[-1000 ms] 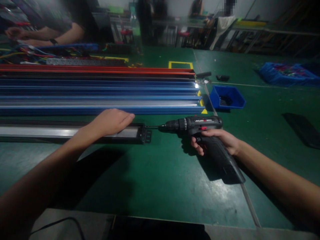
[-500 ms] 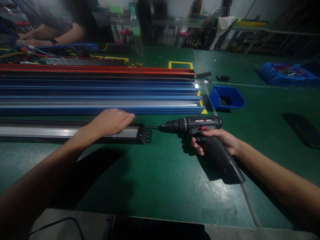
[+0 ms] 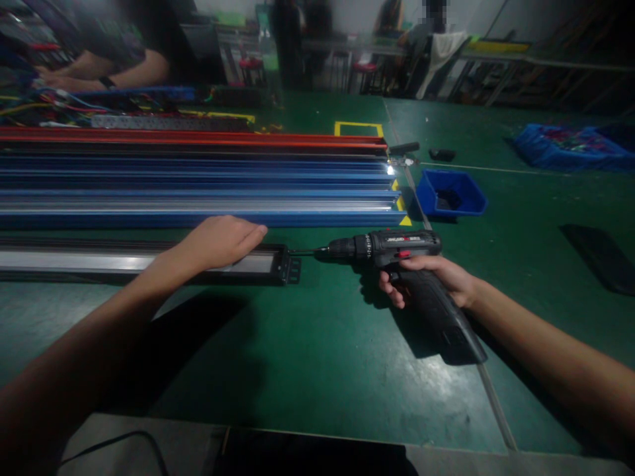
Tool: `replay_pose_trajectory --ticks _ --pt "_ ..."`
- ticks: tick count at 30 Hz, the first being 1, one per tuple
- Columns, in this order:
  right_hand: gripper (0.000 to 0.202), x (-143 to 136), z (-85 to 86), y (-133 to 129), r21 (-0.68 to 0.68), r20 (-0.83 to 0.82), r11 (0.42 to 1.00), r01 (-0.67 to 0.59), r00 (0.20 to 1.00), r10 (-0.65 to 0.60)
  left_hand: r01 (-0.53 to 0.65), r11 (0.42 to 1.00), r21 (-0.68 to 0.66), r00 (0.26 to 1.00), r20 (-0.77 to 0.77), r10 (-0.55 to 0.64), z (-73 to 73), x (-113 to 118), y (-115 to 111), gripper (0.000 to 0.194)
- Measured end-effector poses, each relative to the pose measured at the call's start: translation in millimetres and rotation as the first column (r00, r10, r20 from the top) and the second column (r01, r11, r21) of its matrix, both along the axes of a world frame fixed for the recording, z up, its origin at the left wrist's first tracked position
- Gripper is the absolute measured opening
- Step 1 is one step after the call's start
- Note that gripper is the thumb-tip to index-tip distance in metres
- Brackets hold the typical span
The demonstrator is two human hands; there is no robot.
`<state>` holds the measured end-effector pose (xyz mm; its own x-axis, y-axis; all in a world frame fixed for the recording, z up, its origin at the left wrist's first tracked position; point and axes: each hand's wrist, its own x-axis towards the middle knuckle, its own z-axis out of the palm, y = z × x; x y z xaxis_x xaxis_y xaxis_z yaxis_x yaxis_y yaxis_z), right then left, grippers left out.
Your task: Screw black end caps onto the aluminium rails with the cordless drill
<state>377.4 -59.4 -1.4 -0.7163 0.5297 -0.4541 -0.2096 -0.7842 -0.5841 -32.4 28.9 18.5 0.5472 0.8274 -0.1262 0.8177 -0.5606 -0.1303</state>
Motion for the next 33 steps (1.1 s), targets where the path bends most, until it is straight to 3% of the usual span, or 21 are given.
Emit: replay_pose_trajectory --ticks 33 --pt "0.029 1.6 -3.4 0.8 -0.015 -0.049 1.000 -0.016 0.999 0.015 0.011 1.000 -0.004 1.000 -0.024 -0.011 0.0 -0.6 0.9 0.075"
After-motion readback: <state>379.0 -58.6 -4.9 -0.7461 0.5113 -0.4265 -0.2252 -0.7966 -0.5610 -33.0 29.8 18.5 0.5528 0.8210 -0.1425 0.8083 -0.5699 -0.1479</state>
